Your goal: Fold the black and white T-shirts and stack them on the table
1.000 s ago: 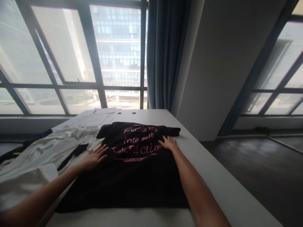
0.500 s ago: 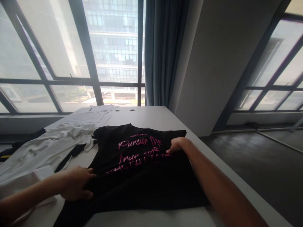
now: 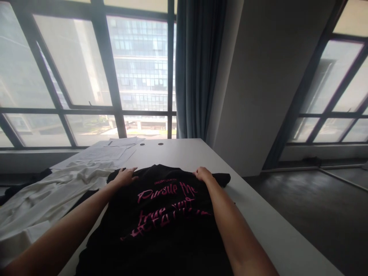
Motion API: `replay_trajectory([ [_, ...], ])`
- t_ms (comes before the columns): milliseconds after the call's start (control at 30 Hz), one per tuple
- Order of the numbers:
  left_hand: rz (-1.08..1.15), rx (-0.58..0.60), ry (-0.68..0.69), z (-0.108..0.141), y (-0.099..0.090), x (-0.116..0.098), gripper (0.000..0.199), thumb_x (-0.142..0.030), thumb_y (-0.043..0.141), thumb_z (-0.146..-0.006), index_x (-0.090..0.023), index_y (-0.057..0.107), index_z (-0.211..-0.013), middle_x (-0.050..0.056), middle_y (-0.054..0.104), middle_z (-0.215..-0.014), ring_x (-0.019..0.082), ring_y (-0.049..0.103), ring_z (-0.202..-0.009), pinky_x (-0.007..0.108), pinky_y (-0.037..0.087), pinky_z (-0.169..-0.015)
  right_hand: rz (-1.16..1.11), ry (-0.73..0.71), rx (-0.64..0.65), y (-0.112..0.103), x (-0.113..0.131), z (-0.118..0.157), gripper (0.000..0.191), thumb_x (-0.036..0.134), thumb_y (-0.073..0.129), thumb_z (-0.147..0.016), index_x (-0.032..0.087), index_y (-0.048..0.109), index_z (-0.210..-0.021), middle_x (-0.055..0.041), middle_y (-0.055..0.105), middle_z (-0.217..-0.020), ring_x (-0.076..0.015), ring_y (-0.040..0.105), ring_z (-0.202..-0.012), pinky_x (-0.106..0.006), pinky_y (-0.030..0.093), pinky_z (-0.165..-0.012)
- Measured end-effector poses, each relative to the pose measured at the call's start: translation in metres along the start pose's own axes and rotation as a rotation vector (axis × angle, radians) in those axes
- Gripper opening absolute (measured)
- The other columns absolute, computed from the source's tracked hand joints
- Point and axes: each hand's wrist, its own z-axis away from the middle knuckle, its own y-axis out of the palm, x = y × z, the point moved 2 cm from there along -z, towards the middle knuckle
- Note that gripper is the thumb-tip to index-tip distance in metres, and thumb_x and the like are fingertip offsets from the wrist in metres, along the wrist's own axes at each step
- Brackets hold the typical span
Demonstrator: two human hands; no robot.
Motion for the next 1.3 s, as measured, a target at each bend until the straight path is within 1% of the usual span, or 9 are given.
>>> replay_trajectory([
  [133, 0.03, 0.045, 0.034, 0.005, -0.006, 0.022, 0.065, -0.033, 0.059, -0.081, -0.017, 0.05, -0.143, 0.019, 0.062, -0.134, 0.035, 0.058, -0.124, 0.044, 0.043, -0.1, -0.083, -0.073, 0.138, -0.004, -0.008, 0.008, 0.044, 0.034, 0.076, -0.077, 0.018, 0.07, -0.117, -0.0082, 0.073, -0.109, -0.0191, 0.068, -0.095, -0.024, 0.05, -0.08],
  [267, 0.099, 0.111, 0.045, 0.015, -0.016, 0.038, 0.045, -0.039, 0.066, -0.072, -0.025, 0.072, -0.115, 0.01, 0.073, -0.114, 0.032, 0.065, -0.109, 0.036, 0.049, -0.09, -0.082, -0.107, 0.259, -0.02, -0.004, 0.022, 0.042, 0.031, 0.083, -0.067, 0.02, 0.074, -0.107, -0.0062, 0.074, -0.102, -0.0213, 0.068, -0.093, -0.027, 0.051, -0.08],
  [567, 0.62, -0.185, 0.179, 0.038, -0.052, 0.064, 0.03, -0.047, 0.063, -0.063, -0.02, 0.054, -0.073, 0.005, 0.071, -0.091, 0.024, 0.063, -0.087, 0.034, 0.051, -0.079, -0.4, -0.145, -0.093, -0.057, -0.02, 0.047, 0.022, 0.031, 0.067, -0.071, 0.018, 0.061, -0.086, -0.0012, 0.064, -0.08, -0.0179, 0.059, -0.078, -0.026, 0.045, -0.069],
  [667, 0.625, -0.203, 0.187, 0.045, -0.062, 0.061, 0.036, -0.049, 0.067, -0.06, -0.02, 0.052, -0.077, 0.0, 0.064, -0.075, 0.021, 0.059, -0.075, 0.033, 0.05, -0.07, -0.543, -0.189, -0.118, -0.067, -0.029, 0.048, 0.025, 0.037, 0.067, -0.068, 0.019, 0.056, -0.08, 0.0014, 0.059, -0.073, -0.0169, 0.057, -0.074, -0.026, 0.044, -0.068],
  [767, 0.584, -0.213, 0.224, 0.056, -0.076, 0.053, 0.055, -0.048, 0.074, -0.056, -0.02, 0.059, -0.101, 0.0, 0.064, -0.085, 0.02, 0.058, -0.076, 0.032, 0.049, -0.073, -0.6, -0.231, -0.065, -0.077, -0.034, 0.052, 0.03, 0.036, 0.07, -0.063, 0.018, 0.058, -0.084, -0.0001, 0.063, -0.08, -0.0178, 0.059, -0.078, -0.026, 0.046, -0.071],
  [900, 0.577, -0.028, 0.26, 0.078, -0.092, 0.05, 0.065, -0.054, 0.074, -0.061, -0.022, 0.063, -0.117, 0.003, 0.069, -0.097, 0.023, 0.063, -0.086, 0.033, 0.051, -0.079, -0.555, -0.209, 0.156, -0.086, -0.043, 0.061, 0.035, 0.033, 0.072, -0.059, 0.019, 0.067, -0.091, -0.0037, 0.07, -0.09, -0.0208, 0.064, -0.083, -0.028, 0.05, -0.074],
  [1100, 0.544, 0.555, 0.213, 0.098, -0.097, 0.062, 0.042, -0.05, 0.081, -0.051, -0.026, 0.077, -0.085, 0.002, 0.073, -0.085, 0.027, 0.067, -0.079, 0.033, 0.054, -0.071, -0.307, -0.086, 0.498, -0.096, -0.053, 0.05, 0.021, 0.024, 0.076, -0.051, 0.02, 0.075, -0.072, -0.0042, 0.072, -0.076, -0.0247, 0.066, -0.08, -0.032, 0.052, -0.071],
  [1200, 0.438, 0.6, 0.164, 0.072, -0.105, 0.065, 0.037, -0.047, 0.08, -0.053, -0.025, 0.077, -0.082, 0.002, 0.073, -0.083, 0.027, 0.067, -0.08, 0.034, 0.053, -0.073, -0.155, -0.052, 0.298, -0.107, -0.036, 0.02, 0.015, 0.02, 0.075, -0.055, 0.02, 0.075, -0.07, -0.0055, 0.072, -0.077, -0.0268, 0.067, -0.085, -0.033, 0.052, -0.074],
  [1300, 0.318, 0.131, -0.023, 0.025, -0.119, 0.064, 0.04, -0.046, 0.07, -0.068, -0.02, 0.075, -0.099, 0.009, 0.072, -0.097, 0.031, 0.065, -0.093, 0.037, 0.051, -0.083, -0.041, 0.07, -0.232, -0.121, -0.005, -0.011, 0.026, 0.021, 0.069, -0.07, 0.018, 0.076, -0.094, -0.012, 0.072, -0.099, -0.0314, 0.065, -0.103, -0.039, 0.049, -0.088],
])
